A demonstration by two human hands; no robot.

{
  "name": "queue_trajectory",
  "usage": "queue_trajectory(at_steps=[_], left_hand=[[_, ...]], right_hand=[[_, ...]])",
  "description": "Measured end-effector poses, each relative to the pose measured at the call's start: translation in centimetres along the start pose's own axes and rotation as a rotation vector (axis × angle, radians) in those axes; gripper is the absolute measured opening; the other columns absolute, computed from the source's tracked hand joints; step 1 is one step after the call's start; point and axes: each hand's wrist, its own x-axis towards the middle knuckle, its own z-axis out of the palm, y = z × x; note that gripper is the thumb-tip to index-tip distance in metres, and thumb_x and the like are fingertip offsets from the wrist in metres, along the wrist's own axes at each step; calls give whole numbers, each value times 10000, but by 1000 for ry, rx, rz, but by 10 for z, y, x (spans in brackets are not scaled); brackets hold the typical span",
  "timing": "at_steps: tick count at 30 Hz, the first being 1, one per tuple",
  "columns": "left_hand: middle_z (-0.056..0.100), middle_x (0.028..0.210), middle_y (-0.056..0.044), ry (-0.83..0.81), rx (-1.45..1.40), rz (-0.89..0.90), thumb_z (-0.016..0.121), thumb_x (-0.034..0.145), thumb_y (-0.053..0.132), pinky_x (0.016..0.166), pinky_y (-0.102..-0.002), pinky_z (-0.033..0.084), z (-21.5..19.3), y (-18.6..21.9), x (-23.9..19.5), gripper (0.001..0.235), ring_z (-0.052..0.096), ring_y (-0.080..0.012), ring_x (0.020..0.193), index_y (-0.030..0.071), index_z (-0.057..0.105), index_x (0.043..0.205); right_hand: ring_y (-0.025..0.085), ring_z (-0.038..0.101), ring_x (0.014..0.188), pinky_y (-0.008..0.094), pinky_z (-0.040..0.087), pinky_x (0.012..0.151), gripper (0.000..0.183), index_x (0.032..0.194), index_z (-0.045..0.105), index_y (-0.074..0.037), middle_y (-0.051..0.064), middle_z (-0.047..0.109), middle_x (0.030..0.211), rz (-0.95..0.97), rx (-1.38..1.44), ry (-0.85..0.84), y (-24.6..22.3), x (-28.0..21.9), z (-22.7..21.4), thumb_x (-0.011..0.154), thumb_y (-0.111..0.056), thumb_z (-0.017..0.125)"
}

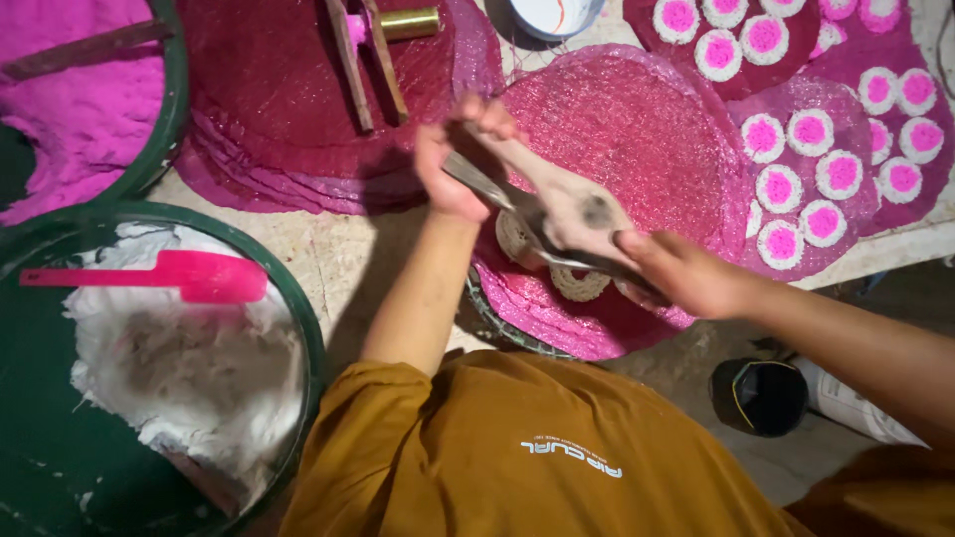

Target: The person uses a wooden press tool to form small circular patterns onto a larger pink textured base, adds white powder from a bucket into a mold, and repeats the process of forming decorative elements.

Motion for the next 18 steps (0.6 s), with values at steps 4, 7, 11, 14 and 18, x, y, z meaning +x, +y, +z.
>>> queue_trajectory(at_steps=[4, 7, 11, 14, 18], left_hand=[[561, 1518, -165, 254, 466, -234, 568, 1035, 442, 1196, -476, 473, 22, 3, -19, 576, 541, -313, 1400, 14, 570, 1420], [339, 1681, -132, 129, 1530, -521, 689, 833, 306, 1158, -471, 373, 46, 3, -46, 840, 328, -305, 1537, 123, 354, 1581], [289, 1580, -207, -149, 2095, -722, 932, 686, 305, 1189, -626, 185, 61, -4, -66, 1106, 202, -420, 1476, 62, 280, 1546], [403, 1495, -166, -188, 2234, -746, 906, 729, 337, 1191, -559, 248, 60, -6, -73, 954, 297, -387, 1442, 77, 368, 1473], [431, 1501, -119, -167, 2172, -568, 893, 714, 288, 1159, -531, 286, 60, -5, -75, 1022, 356, -335, 1409, 132, 330, 1553]], right_hand=[[158, 475, 610, 324, 404, 540, 738, 890, 667, -21, 23, 527, 669, -146, -1, 46, 55, -30, -24, 990, -652, 299], [156, 492, 684, 322, 409, 589, 755, 1057, 603, -37, 50, 541, 773, -303, 102, 165, 76, -54, -17, 995, -712, 270], [164, 483, 773, 324, 374, 621, 961, 1312, 463, -57, 62, 513, 999, -600, 404, 249, 68, -68, 21, 875, -896, 290], [202, 454, 772, 358, 360, 613, 1054, 1333, 394, -75, 74, 461, 1019, -601, 617, 420, 59, -68, 46, 772, -967, 374], [203, 446, 800, 347, 334, 674, 1200, 1303, 498, -29, 71, 478, 995, -583, 701, 377, 70, -65, 58, 689, -1047, 329]])
